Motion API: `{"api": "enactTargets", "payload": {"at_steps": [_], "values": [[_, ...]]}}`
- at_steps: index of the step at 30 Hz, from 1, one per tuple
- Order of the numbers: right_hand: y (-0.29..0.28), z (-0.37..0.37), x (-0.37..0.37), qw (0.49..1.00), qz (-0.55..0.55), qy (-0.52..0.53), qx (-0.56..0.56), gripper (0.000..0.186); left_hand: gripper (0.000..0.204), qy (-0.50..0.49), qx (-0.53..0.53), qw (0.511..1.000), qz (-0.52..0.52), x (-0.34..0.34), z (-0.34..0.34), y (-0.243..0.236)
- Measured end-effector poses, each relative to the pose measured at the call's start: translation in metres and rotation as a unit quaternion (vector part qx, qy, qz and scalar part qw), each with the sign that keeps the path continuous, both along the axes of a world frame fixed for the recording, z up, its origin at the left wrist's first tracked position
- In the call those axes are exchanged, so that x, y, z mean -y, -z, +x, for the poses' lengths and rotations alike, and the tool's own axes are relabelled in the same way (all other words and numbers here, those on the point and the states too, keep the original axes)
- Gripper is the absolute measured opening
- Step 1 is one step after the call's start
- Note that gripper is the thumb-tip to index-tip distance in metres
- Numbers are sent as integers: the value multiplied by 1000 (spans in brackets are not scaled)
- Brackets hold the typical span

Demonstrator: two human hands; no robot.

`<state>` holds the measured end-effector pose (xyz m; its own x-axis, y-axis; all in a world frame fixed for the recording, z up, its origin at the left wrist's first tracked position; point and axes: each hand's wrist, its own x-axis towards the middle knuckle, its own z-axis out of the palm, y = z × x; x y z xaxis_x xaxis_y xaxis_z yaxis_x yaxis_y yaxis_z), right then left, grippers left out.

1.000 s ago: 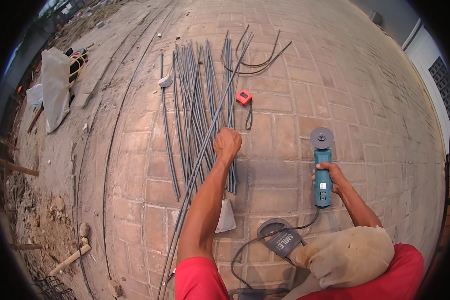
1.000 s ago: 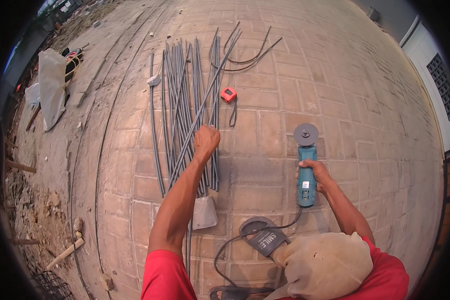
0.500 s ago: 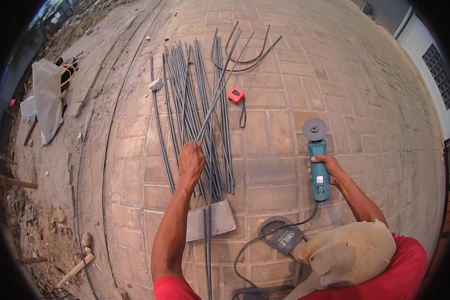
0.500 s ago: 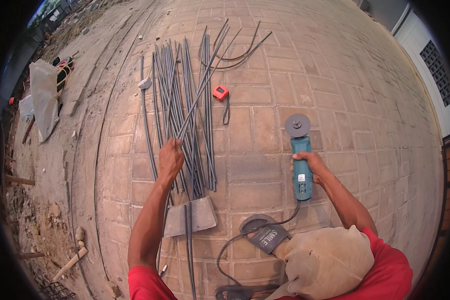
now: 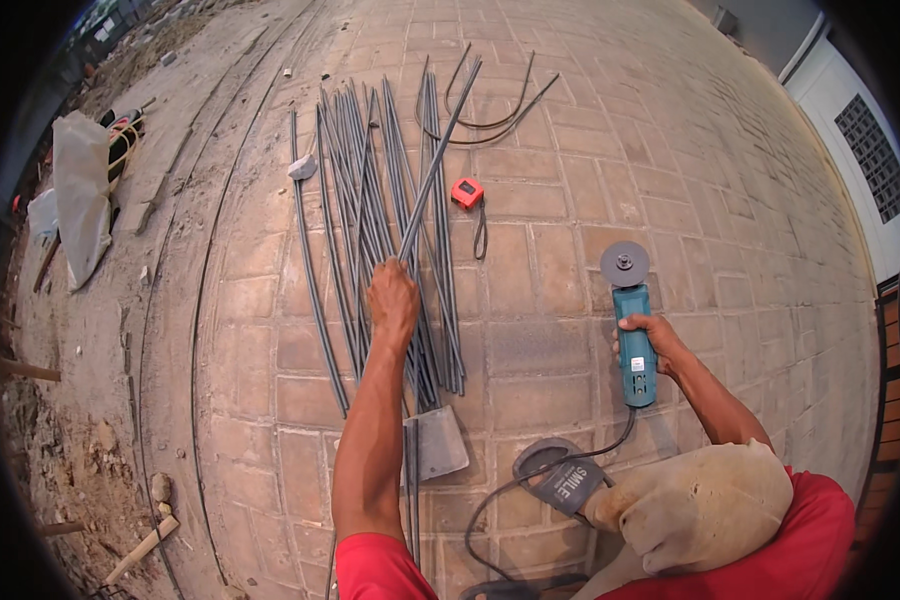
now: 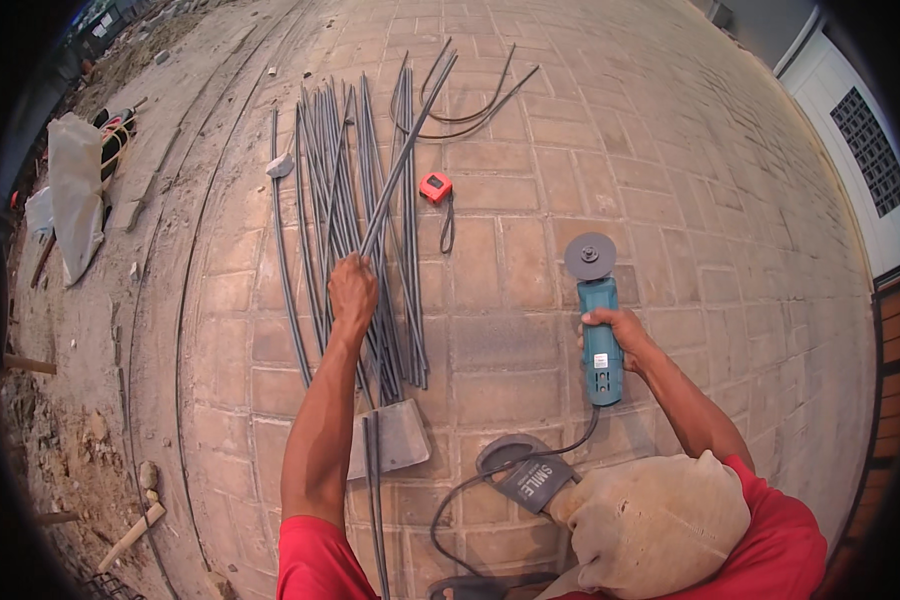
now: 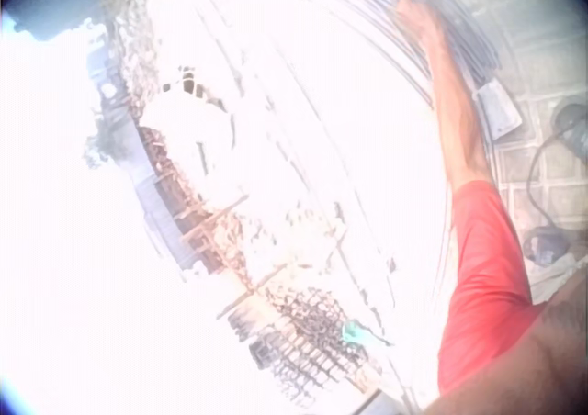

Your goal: The person uses an angle grinder to cut through several thin metal rods placed on a brick on a paved patio.

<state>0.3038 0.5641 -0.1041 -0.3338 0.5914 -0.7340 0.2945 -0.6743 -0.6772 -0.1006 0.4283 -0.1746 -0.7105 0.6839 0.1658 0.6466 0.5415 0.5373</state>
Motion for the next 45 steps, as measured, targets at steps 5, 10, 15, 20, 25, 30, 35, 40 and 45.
{"api": "enactTargets", "payload": {"at_steps": [5,10,15,20,25,30,35,40,45], "values": [[0,-1,-4,1000,4,3,6,36,28,6,13,1000,-23,1,1,3],[-5,-12,0,1000,27,-5,-9,34,29,3,14,1000,-3,2,-4,6],[3,-15,0,1000,9,-13,-18,34,28,-5,127,991,44,1,-22,8],[3,-7,2,999,-9,-23,26,32,31,38,489,864,114,-3,-36,16],[-9,-22,13,991,71,-101,46,36,29,49,486,872,20,1,-51,9],[-12,-28,15,975,126,-165,74,37,34,69,484,872,-33,-3,-51,5],[-24,-54,32,921,182,-318,134,52,46,100,305,945,-66,1,-49,12],[-29,-99,57,871,248,-407,123,61,45,66,291,953,-48,6,-42,12],[-33,-147,74,793,293,-515,141,69,46,84,250,963,-52,4,-35,5]]}}
